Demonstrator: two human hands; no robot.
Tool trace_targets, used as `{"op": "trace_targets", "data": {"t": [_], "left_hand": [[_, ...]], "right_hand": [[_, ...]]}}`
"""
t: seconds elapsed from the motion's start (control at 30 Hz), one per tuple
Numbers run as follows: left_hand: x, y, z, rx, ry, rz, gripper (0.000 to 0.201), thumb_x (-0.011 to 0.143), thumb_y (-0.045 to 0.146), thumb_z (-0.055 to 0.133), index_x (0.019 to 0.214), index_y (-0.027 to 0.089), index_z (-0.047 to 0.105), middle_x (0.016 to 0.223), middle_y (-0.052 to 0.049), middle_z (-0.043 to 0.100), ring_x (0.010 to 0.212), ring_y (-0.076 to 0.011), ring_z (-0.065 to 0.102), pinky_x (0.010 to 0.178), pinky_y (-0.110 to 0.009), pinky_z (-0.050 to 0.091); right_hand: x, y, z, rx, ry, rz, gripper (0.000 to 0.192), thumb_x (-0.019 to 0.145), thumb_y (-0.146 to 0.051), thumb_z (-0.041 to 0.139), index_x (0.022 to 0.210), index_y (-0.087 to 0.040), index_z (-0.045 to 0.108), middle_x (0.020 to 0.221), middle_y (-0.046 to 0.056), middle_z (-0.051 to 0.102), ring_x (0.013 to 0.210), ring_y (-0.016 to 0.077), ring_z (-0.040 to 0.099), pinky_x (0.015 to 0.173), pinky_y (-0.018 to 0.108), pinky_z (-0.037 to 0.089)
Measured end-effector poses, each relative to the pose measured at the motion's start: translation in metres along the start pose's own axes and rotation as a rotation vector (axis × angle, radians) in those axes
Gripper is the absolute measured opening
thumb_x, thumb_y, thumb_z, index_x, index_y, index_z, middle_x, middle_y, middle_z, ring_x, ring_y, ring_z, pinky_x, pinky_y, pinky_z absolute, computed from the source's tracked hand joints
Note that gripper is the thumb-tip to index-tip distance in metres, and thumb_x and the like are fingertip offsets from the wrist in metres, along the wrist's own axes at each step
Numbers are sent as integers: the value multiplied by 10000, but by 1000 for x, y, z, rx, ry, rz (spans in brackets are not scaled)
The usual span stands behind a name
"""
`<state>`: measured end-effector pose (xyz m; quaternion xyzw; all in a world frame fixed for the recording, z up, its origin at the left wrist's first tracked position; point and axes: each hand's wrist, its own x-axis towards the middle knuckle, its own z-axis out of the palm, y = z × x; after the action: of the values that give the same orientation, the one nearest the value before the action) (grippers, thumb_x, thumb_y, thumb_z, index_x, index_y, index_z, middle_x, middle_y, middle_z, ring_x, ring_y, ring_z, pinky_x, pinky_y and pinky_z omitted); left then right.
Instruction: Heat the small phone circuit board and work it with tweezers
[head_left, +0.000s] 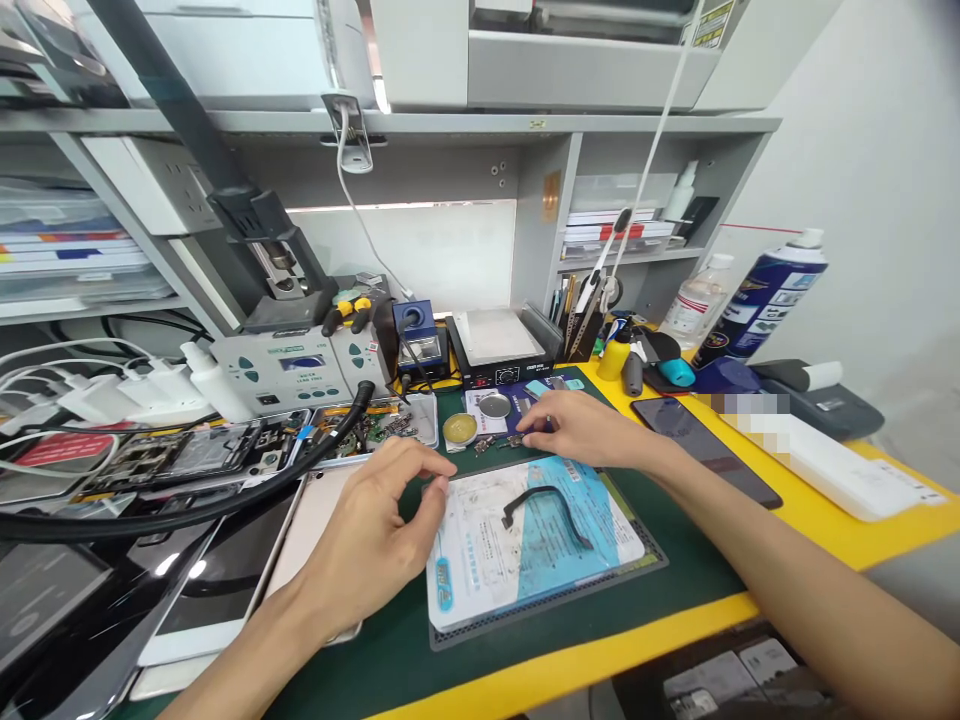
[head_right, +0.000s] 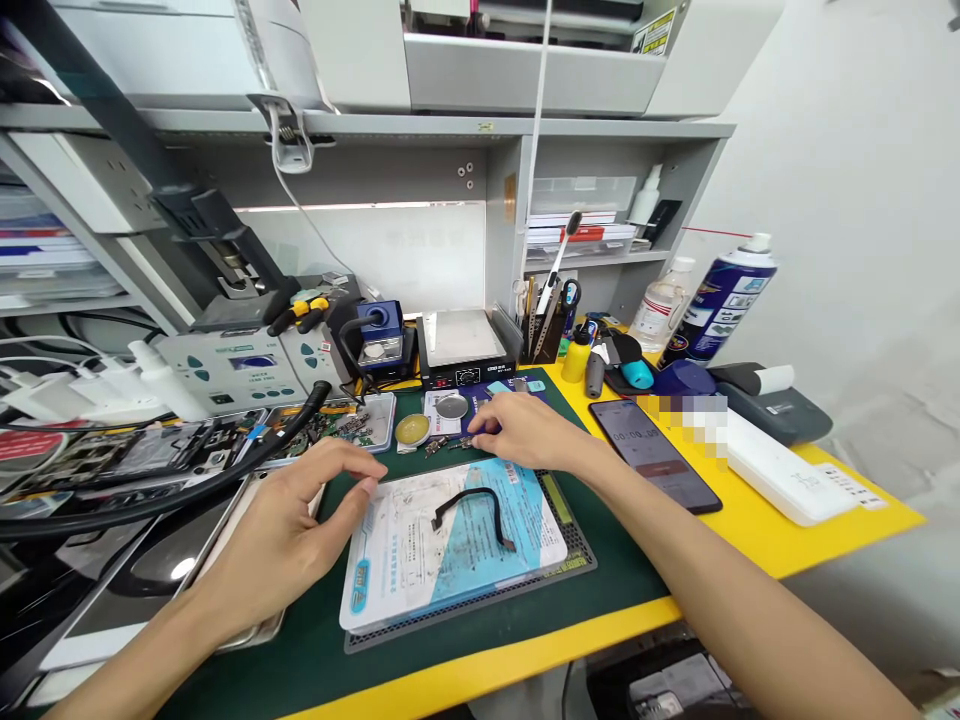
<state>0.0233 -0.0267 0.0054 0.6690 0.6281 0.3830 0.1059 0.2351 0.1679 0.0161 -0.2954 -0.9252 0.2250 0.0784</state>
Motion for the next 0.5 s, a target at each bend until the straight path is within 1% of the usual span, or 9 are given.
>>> {"op": "trace_targets", "data": {"t": [0.1, 0.23, 0.33, 0.5], "left_hand": [[-1, -1, 0, -6, -3, 0, 167, 978, 284, 519, 959, 202, 663, 984, -64, 678, 942, -216, 619, 793, -352, 480], [0, -1, 0, -11, -3, -1, 168, 977, 281, 516, 958, 201, 662, 977, -64, 678, 931, -217, 619, 792, -355, 478], [1, 0, 0, -13, -4, -1, 169, 977, 287, 518, 960, 201, 663, 985, -68, 679, 938, -220, 618, 788, -353, 478], [0, -1, 0, -2, -3, 20, 155, 975, 277, 525, 959, 205, 661, 981, -60, 676, 937, -213, 617, 792, -350, 479]], "right_hand": [[5, 1, 5, 34, -53, -5, 261, 866, -305, 674, 1049, -184, 816, 933, 82, 743, 784, 204, 619, 715, 308, 424], [10, 6, 7, 120, -103, 22, 277, 836, -336, 711, 1040, -173, 801, 925, 74, 742, 777, 193, 641, 668, 283, 451], [12, 11, 8, 168, -111, 54, 284, 812, -337, 733, 1021, -150, 775, 896, 73, 736, 795, 198, 657, 669, 278, 470], [13, 12, 11, 199, -103, 104, 316, 794, -350, 751, 1021, -131, 736, 919, 79, 732, 788, 191, 661, 653, 274, 473]]}}
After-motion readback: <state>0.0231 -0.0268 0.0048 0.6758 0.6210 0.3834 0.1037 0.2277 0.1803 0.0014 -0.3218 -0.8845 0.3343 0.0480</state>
